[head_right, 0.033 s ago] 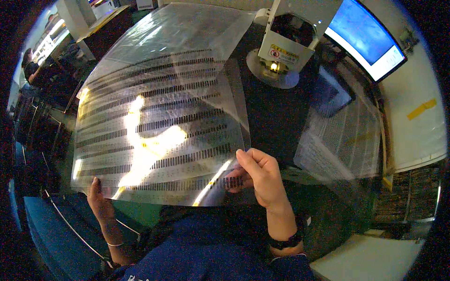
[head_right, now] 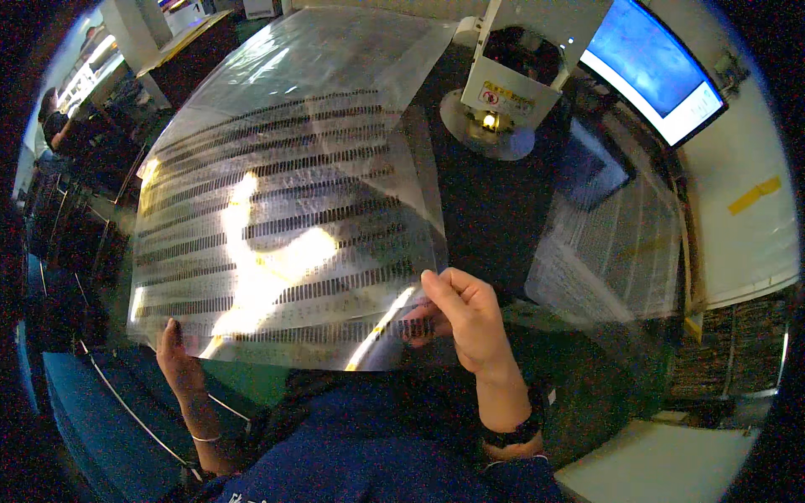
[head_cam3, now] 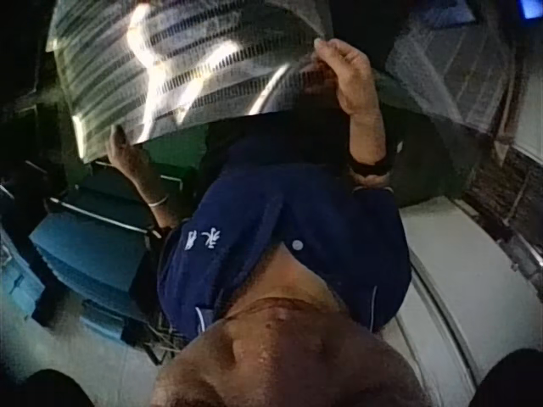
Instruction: Inspecting large perforated metal or plastic sheets using a magnification device and monitor in a fabrication facility.
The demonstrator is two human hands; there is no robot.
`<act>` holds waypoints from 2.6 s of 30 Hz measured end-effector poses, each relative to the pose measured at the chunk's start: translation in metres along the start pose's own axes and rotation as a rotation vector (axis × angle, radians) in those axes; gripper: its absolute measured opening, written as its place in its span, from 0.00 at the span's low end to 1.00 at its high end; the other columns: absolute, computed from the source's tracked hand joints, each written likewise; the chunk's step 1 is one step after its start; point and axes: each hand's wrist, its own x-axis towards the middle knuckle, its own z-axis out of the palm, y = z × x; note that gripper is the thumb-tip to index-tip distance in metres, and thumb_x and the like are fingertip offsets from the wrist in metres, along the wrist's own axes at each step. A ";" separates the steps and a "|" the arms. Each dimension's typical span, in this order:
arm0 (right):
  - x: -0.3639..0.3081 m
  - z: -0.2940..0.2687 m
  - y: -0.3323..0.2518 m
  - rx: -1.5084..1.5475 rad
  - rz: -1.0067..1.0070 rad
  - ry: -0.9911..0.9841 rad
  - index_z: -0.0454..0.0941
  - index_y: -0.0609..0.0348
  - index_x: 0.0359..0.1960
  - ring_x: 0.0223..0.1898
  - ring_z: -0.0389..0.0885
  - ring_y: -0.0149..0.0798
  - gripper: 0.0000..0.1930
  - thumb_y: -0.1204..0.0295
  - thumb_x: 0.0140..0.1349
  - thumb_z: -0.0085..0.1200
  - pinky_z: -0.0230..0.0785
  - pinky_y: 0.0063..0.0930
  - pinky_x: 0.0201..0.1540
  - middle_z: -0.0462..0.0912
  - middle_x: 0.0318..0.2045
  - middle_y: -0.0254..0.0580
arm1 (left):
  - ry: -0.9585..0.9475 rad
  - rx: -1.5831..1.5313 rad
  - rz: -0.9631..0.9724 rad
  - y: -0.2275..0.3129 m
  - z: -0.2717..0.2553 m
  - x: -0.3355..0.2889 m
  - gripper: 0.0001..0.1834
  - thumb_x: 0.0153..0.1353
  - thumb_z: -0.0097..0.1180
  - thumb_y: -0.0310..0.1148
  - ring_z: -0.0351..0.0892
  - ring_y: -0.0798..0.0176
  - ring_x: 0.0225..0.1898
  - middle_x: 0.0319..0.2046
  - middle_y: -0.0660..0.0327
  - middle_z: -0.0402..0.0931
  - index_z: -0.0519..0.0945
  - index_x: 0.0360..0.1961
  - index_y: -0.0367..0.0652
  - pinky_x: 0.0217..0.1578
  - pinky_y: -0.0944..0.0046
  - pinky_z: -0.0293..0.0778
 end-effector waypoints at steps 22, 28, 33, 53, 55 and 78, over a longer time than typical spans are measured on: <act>-0.001 -0.012 0.011 -0.046 -0.057 -0.062 0.73 0.64 0.29 0.29 0.75 0.24 0.03 0.77 0.56 0.52 0.68 0.15 0.33 0.78 0.27 0.37 | 0.052 0.050 0.011 -0.003 0.010 0.000 0.08 0.58 0.47 0.27 0.74 0.67 0.38 0.35 0.58 0.73 0.72 0.36 0.33 0.42 0.67 0.70; -0.001 -0.010 0.007 -0.011 -0.028 -0.071 0.73 0.64 0.30 0.29 0.77 0.26 0.04 0.76 0.57 0.51 0.72 0.18 0.31 0.79 0.28 0.39 | 0.020 0.024 0.007 -0.005 0.004 0.004 0.07 0.58 0.47 0.28 0.74 0.66 0.38 0.35 0.57 0.73 0.72 0.34 0.34 0.42 0.67 0.71; -0.002 -0.009 0.003 -0.054 -0.004 -0.077 0.72 0.64 0.30 0.29 0.78 0.27 0.04 0.76 0.56 0.52 0.73 0.21 0.30 0.79 0.28 0.41 | 0.032 0.032 0.002 -0.006 -0.001 0.007 0.07 0.58 0.47 0.27 0.73 0.66 0.41 0.35 0.57 0.72 0.71 0.34 0.34 0.45 0.66 0.69; -0.067 -0.027 0.060 0.097 0.320 -0.045 0.70 0.66 0.34 0.29 0.80 0.38 0.08 0.72 0.58 0.51 0.77 0.29 0.30 0.78 0.29 0.44 | 0.070 0.307 0.120 0.003 -0.036 0.009 0.14 0.55 0.52 0.21 0.70 0.70 0.39 0.38 0.61 0.71 0.70 0.44 0.34 0.37 0.71 0.69; -0.074 -0.030 0.060 0.081 0.318 -0.036 0.71 0.67 0.34 0.30 0.80 0.37 0.08 0.72 0.60 0.49 0.77 0.30 0.31 0.78 0.30 0.45 | 0.064 0.282 0.097 -0.002 -0.051 0.017 0.14 0.57 0.51 0.23 0.70 0.71 0.38 0.38 0.61 0.71 0.70 0.45 0.36 0.36 0.71 0.69; -0.090 -0.062 0.057 0.166 0.141 0.141 0.71 0.68 0.34 0.31 0.78 0.37 0.11 0.70 0.63 0.43 0.78 0.31 0.32 0.76 0.32 0.44 | 0.033 0.224 0.162 0.009 0.053 0.000 0.25 0.58 0.52 0.34 0.72 0.69 0.32 0.40 0.64 0.72 0.63 0.57 0.51 0.33 0.70 0.68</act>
